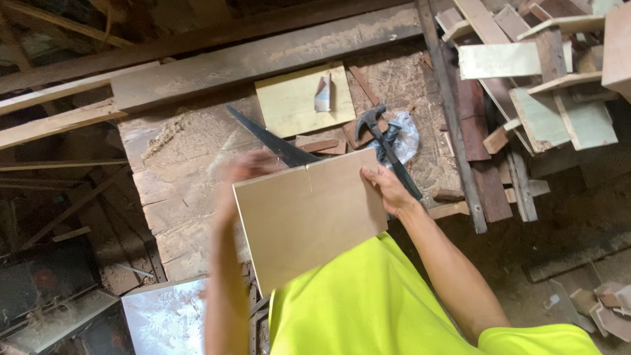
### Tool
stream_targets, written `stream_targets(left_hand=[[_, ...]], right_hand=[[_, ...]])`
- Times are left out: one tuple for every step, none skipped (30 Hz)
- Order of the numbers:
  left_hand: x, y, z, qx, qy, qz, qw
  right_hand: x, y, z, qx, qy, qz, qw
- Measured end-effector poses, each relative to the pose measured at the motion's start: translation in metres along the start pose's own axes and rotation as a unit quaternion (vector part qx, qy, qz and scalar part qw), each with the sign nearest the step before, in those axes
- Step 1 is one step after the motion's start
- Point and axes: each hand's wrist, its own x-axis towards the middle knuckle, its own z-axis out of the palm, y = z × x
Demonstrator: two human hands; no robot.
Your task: The person smooths a rectangular wooden board with sandpaper, then uses a hammer and a blue cylindrical tool to drive a nail into the board. The person continues hammering the nail until it is flush with the wood surface.
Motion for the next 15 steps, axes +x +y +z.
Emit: stream_targets(left_hand=[[-0.014, 0.016, -0.022, 0.090, 0.084, 0.037, 0.992], [-0.015, 0.036, -0.043, 0.079, 0.143, 0.082, 0.983], [-0.018, 0.051, -0.054, 0.125, 0.203, 0.089, 0.967], [-0.020, 0.064, -0.058, 0.171, 0.267, 0.097, 0.943], [-0.021, 0.071, -0.052, 0.263, 0.243, 0.120, 0.926], [-0.025, 0.073, -0.041, 0.353, 0.220, 0.135, 0.899], [-0.027, 0.071, -0.024, 0.439, 0.194, 0.148, 0.865], [-0.021, 0.066, 0.001, 0.532, 0.184, 0.042, 0.826], [-0.013, 0.060, 0.025, 0.575, 0.130, 0.066, 0.805], [-0.006, 0.057, 0.045, 0.615, 0.074, 0.091, 0.780], [0.000, 0.054, 0.059, 0.648, 0.058, 0.129, 0.748], [0.005, 0.051, 0.067, 0.679, 0.036, 0.167, 0.714], [0.007, 0.049, 0.067, 0.655, 0.024, 0.082, 0.751], [0.011, 0.047, 0.067, 0.625, 0.005, -0.002, 0.780], [0.014, 0.045, 0.066, 0.592, -0.013, -0.088, 0.801]], right_hand=[[-0.003, -0.001, -0.003, -0.012, 0.014, -0.015, 1.000], [-0.004, -0.006, -0.005, -0.025, 0.028, -0.033, 0.999], [-0.004, -0.012, -0.006, -0.038, 0.042, -0.052, 0.997], [0.001, -0.017, -0.003, -0.079, 0.069, -0.059, 0.993], [0.006, -0.022, 0.000, -0.119, 0.095, -0.067, 0.986], [0.007, -0.023, 0.003, -0.160, 0.119, -0.067, 0.978], [0.009, -0.023, 0.007, -0.158, 0.109, -0.068, 0.979], [0.014, -0.024, 0.011, -0.156, 0.099, -0.074, 0.980], [0.018, -0.025, 0.016, -0.155, 0.088, -0.079, 0.981], [0.021, -0.028, 0.019, -0.169, 0.087, -0.073, 0.979], [0.023, -0.032, 0.021, -0.182, 0.086, -0.066, 0.977], [0.025, -0.033, 0.024, -0.194, 0.091, -0.060, 0.975], [0.027, -0.034, 0.027, -0.203, 0.080, -0.061, 0.974], [0.025, -0.036, 0.027, -0.211, 0.076, -0.062, 0.973], [0.022, -0.038, 0.027, -0.218, 0.071, -0.063, 0.971]])
